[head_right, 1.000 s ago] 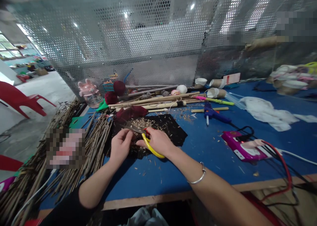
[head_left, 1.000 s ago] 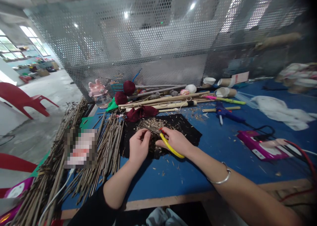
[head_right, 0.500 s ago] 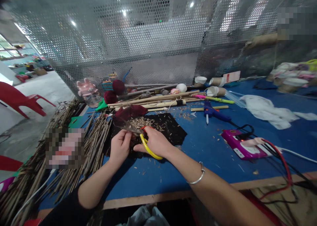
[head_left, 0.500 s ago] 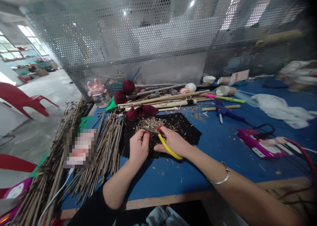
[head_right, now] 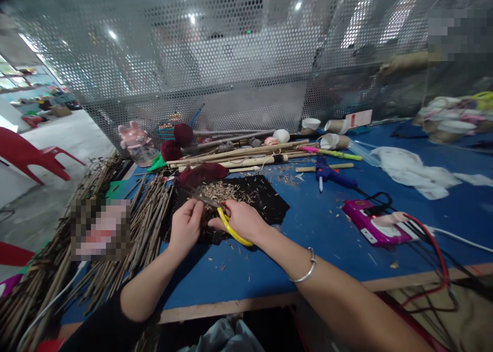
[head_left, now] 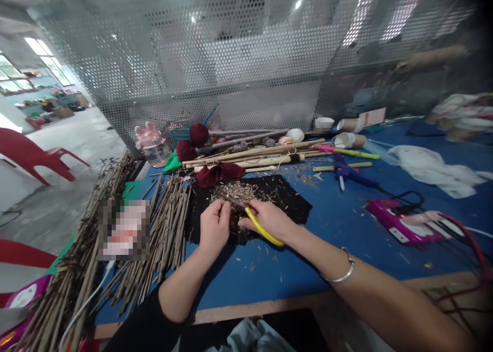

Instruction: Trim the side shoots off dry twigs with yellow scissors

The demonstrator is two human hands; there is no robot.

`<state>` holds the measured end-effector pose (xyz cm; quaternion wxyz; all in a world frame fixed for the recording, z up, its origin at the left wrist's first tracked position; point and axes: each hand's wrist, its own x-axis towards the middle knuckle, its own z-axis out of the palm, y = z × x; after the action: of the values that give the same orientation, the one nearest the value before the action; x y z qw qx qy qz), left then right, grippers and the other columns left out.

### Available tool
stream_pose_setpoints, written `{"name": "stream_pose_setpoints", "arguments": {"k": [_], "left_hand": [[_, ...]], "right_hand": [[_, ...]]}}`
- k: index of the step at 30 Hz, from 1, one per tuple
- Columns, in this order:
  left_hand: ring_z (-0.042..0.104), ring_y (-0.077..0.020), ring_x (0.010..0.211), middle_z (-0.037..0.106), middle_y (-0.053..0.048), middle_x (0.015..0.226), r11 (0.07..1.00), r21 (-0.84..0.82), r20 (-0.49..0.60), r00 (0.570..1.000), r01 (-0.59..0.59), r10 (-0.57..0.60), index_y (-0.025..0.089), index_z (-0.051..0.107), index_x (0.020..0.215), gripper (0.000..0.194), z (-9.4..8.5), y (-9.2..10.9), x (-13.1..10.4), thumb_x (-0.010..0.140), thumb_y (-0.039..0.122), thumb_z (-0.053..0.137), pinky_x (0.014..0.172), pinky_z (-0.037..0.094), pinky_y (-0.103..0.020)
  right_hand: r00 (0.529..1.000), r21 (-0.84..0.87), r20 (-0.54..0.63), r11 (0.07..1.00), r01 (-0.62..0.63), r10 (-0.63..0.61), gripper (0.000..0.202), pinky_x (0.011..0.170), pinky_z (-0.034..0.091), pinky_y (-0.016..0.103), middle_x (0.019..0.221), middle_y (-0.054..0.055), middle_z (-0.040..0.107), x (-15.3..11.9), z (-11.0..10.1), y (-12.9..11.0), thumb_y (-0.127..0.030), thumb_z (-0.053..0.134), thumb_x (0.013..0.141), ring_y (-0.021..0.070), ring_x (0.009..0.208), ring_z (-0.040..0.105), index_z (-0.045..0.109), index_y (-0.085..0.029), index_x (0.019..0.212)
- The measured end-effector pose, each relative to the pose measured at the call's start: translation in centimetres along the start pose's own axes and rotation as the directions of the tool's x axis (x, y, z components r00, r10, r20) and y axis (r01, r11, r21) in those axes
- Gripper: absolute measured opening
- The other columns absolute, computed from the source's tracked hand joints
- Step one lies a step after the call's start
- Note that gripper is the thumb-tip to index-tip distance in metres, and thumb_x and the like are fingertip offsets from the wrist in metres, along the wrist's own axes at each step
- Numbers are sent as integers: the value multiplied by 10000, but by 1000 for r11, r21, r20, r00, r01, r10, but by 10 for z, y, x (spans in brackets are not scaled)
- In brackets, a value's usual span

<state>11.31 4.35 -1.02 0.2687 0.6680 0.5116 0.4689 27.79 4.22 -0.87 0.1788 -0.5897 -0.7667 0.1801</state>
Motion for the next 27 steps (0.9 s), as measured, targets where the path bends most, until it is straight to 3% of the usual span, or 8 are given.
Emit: {"name": "stream_pose_setpoints", "arguments": {"k": [8, 16, 20, 27], "left_hand": [[437, -83, 460, 429, 38, 520, 979, -171, 58, 993, 114, -106, 170, 469, 635, 305, 5, -3, 0, 836, 391, 409, 446, 360, -185], [458, -72, 501, 452, 33, 612, 846, -464, 154, 964, 263, -215, 153, 489, 732, 260, 9, -5, 2, 803, 402, 468, 479, 454, -201], [472, -77, 534, 465, 30, 632, 820, -498, 160, 959, 284, -235, 146, 507, 812, 223, 10, -7, 3, 791, 367, 487, 508, 468, -208], [484, -92, 524, 487, 22, 612, 874, -426, 122, 972, 234, -201, 139, 533, 847, 212, 9, -6, 2, 795, 336, 476, 514, 459, -220]], "right_hand": [[998, 0, 24, 998, -55, 55, 455, 469, 248, 221, 612, 15, 570, 3, 0, 2, -646, 500, 704, 104, 483, 436, 531, -191, 703], [999, -93, -22, 995, -40, 38, 455, 508, 273, 222, 705, 21, 609, 4, 0, 4, -651, 522, 677, 154, 603, 546, 520, -217, 816], [1000, -78, -21, 997, 16, -17, 530, 569, 317, 233, 805, 41, 610, 1, -2, 3, -641, 555, 658, 185, 714, 572, 482, -203, 947], [995, -75, -47, 994, 84, -88, 553, 645, 342, 264, 851, 63, 556, 1, -5, -4, -625, 620, 601, 195, 767, 530, 470, -171, 879]]}}
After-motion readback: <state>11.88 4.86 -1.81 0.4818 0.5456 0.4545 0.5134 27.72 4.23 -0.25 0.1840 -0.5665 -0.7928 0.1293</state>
